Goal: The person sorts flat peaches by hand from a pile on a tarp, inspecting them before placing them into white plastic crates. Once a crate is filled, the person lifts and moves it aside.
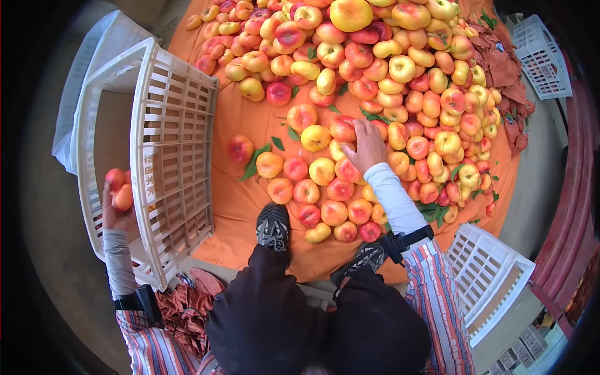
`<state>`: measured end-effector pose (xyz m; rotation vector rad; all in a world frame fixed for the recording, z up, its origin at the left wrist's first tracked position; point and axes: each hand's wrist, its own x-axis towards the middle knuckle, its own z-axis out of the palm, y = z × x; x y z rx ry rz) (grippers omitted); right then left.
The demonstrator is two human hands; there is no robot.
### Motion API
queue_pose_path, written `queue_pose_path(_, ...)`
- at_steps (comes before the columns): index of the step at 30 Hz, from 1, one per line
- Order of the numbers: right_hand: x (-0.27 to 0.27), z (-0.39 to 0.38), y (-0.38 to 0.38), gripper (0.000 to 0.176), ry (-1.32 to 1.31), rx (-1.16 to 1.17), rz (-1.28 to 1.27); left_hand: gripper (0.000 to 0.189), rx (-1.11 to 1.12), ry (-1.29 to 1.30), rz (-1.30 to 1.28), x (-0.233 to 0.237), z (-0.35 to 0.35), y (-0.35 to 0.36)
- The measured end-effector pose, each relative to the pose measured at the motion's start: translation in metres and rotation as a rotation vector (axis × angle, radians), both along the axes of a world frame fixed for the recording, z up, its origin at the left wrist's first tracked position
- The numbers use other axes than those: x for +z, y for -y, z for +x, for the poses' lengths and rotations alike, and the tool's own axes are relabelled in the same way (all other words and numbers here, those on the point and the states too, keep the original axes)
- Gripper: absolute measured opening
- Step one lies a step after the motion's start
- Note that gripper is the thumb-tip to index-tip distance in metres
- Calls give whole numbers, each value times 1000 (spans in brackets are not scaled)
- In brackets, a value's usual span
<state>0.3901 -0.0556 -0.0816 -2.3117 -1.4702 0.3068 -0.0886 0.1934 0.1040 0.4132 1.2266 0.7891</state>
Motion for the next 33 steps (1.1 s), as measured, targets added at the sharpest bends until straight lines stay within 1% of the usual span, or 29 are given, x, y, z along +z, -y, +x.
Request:
queue_pose_path(1,-2,0,-5,57,0,28,25,47,-143,-115,-23,-10,-23,-7)
queue_pose_path(2,-7,0,-12,57,-31,15,-31,45,-290,-234,-50,-11,-26,-10)
queue_pose_path(3,-13,1,-20,56,-57,9,-87,43,-352,-444,219,-11,-31,-12)
queue_pose_path(4,-18,3,-25,56,-82,3,-139,40,-407,-650,495,1,-14,-8)
queue_pose_path(5,-21,5,-27,55,-200,-13,-47,39,-390,-842,715,14,2,-3)
queue_pose_path(6,-24,11,-27,53,-317,-28,45,38,-343,-929,882,35,40,11)
queue_pose_path(7,-24,17,-29,51,-430,-39,139,36,-307,-949,1009,56,79,28)
queue_pose_path(8,-23,21,-29,45,-708,-146,101,35,-306,-907,1093,72,113,44)
queue_pose_path(9,-19,22,-28,44,-1108,-200,157,34,-343,-835,1124,81,141,59)
queue_pose_path(11,-2,21,-20,42,-1910,-317,267,28,-524,-617,1040,76,175,82)
queue_pose_path(12,13,17,-17,39,-2066,-273,290,28,-675,-560,962,67,190,90)
queue_pose_path(13,18,13,-15,40,-2138,-264,299,27,-822,-504,878,55,207,97)
queue_pose_path(14,21,8,-13,40,-2213,-255,305,27,-858,-356,740,39,229,105)
queue_pose_path(15,23,4,-13,41,-2293,-243,310,28,-949,-254,596,14,239,107)
queue_pose_path(16,26,0,-11,44,-2330,-159,322,31,-1037,-181,511,-10,251,110)
queue_pose_path(17,30,-6,-10,45,-2304,-150,353,34,-1120,-107,421,-30,262,113)
queue_pose_path(19,37,-17,-10,47,-2250,-128,418,40,-1110,-56,188,-54,269,113)
queue_pose_path(21,39,-26,-4,47,-1671,-24,468,44,-938,357,-170,-95,297,114)
queue_pose_path(22,47,-27,-4,48,-1382,93,434,45,-943,372,-140,-99,303,118)
queue_pose_path(24,48,-30,0,50,-1152,135,467,47,-957,408,-80,-103,309,124)
queue_pose_path(25,50,-30,3,51,-1028,151,482,46,-949,444,-90,-106,307,124)
queue_pose_path(26,53,-29,6,55,-900,182,432,46,-942,484,-99,-109,307,125)
queue_pose_path(29,58,-43,9,59,-1103,51,584,45,-907,559,-128,-108,304,127)
queue_pose_path(33,55,-53,16,62,-1062,-6,595,46,-874,583,-75,-112,300,132)
